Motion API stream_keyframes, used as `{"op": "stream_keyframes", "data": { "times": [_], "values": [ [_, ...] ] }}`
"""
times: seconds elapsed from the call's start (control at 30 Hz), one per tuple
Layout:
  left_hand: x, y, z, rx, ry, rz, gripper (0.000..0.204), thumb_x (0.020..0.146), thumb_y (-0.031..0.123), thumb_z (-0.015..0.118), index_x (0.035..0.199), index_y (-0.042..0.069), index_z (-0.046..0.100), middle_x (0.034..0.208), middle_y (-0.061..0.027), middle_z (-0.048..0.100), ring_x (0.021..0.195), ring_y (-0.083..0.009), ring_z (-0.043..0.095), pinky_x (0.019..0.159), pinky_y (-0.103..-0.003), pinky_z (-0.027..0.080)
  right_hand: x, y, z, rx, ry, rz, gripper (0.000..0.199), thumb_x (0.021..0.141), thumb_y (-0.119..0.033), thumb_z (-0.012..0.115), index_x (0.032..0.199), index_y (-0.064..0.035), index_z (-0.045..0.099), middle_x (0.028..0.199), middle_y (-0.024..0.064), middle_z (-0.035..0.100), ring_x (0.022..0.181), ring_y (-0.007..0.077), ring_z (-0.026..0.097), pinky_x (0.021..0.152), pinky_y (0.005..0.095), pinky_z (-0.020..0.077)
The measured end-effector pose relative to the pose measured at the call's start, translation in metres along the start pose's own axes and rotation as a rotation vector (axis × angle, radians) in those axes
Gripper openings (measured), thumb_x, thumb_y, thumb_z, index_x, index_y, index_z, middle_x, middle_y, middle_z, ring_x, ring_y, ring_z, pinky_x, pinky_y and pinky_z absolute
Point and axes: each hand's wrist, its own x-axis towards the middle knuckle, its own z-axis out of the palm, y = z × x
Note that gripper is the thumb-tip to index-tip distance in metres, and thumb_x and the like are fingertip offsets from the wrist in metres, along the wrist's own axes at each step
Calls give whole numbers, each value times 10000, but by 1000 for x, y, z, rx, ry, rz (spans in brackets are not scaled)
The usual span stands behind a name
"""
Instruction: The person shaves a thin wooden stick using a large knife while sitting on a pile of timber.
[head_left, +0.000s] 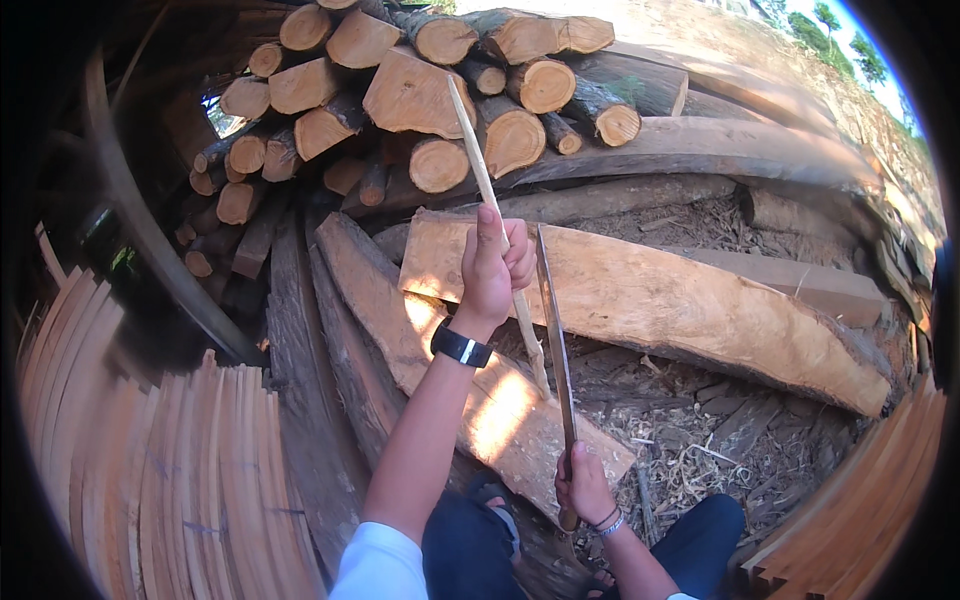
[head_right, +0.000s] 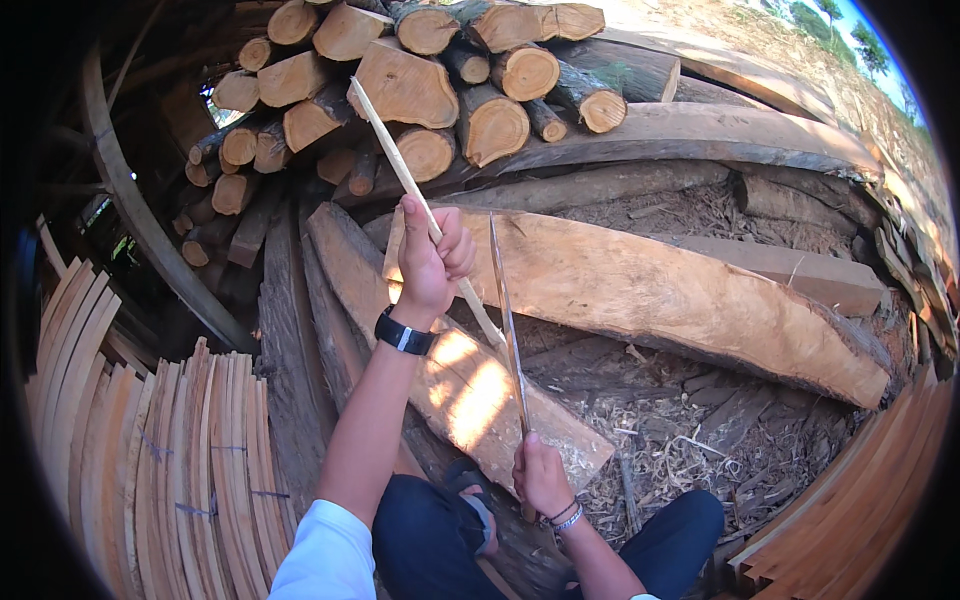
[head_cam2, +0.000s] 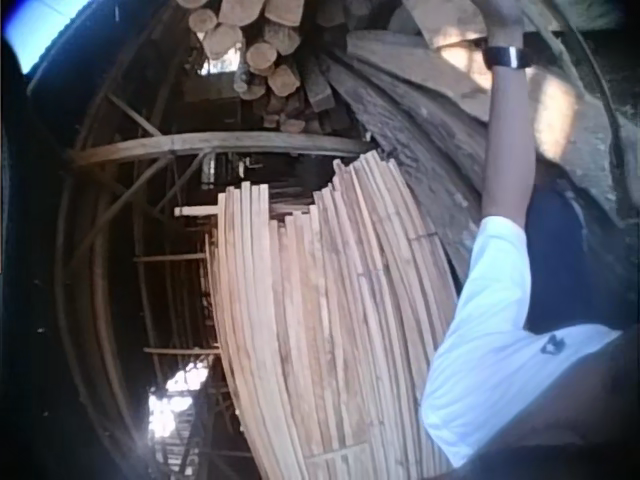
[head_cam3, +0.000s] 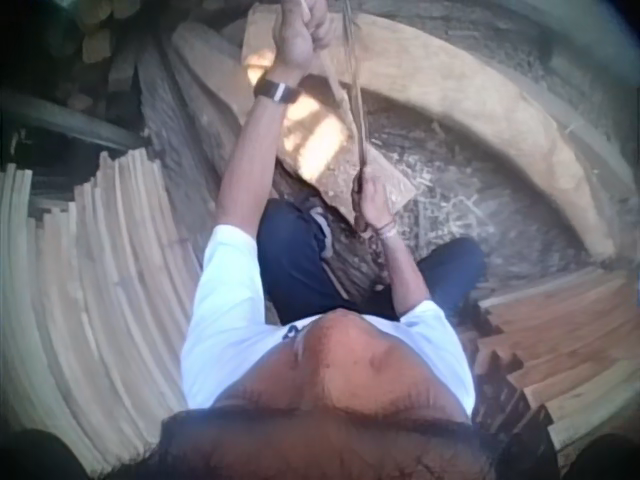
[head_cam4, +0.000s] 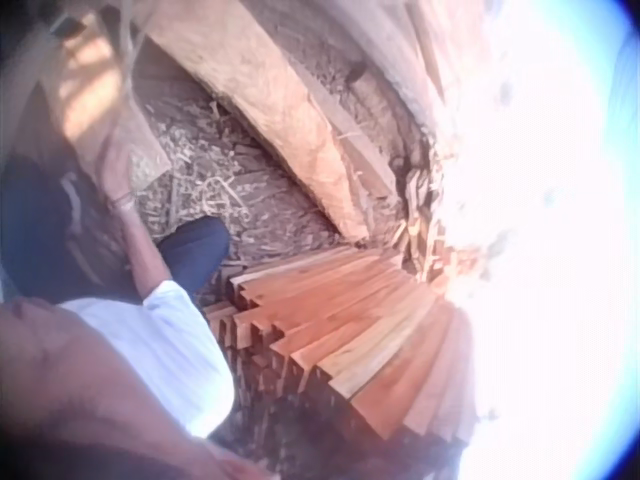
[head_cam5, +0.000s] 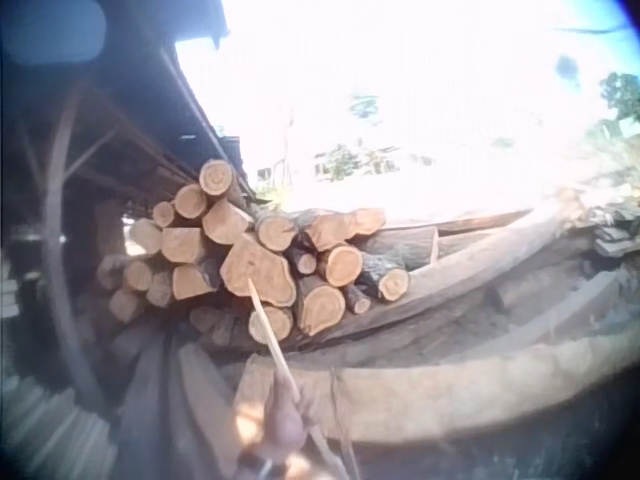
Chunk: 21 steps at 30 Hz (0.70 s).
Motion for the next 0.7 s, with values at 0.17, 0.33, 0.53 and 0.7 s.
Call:
{"op": "stream_keyframes", "data": {
  "times": [0.17,0.33,0.53,0.7],
  "values": [
    [-3,3,-8,-25,18,-14,690,880,765,270,554,158,251,454,59,201,386,-64,157,376,-247,120,-2,11,-6,38,-59,148,586,1018,-499,279,685,-42,436,491,32,417,372,131,430,357,274,349],
    [-2,4,-16,-10,28,-14,688,879,766,275,555,159,252,463,66,194,388,-63,161,379,-244,118,-2,-19,-2,20,-41,-14,581,1016,-507,271,698,-50,438,500,28,418,382,125,434,359,269,354],
    [5,1,-13,-28,36,-13,689,876,771,275,557,160,255,469,68,197,393,-61,157,380,-246,117,1,25,-7,-24,-11,167,589,1015,-511,276,677,-54,431,496,20,407,368,126,406,353,279,332],
    [2,4,-26,-29,68,-12,685,883,763,274,557,161,255,468,66,199,391,-60,156,380,-240,117,-3,-28,-5,-15,-31,9,599,1011,-534,251,702,-53,431,495,25,401,373,126,413,358,266,340]
  ]
}}
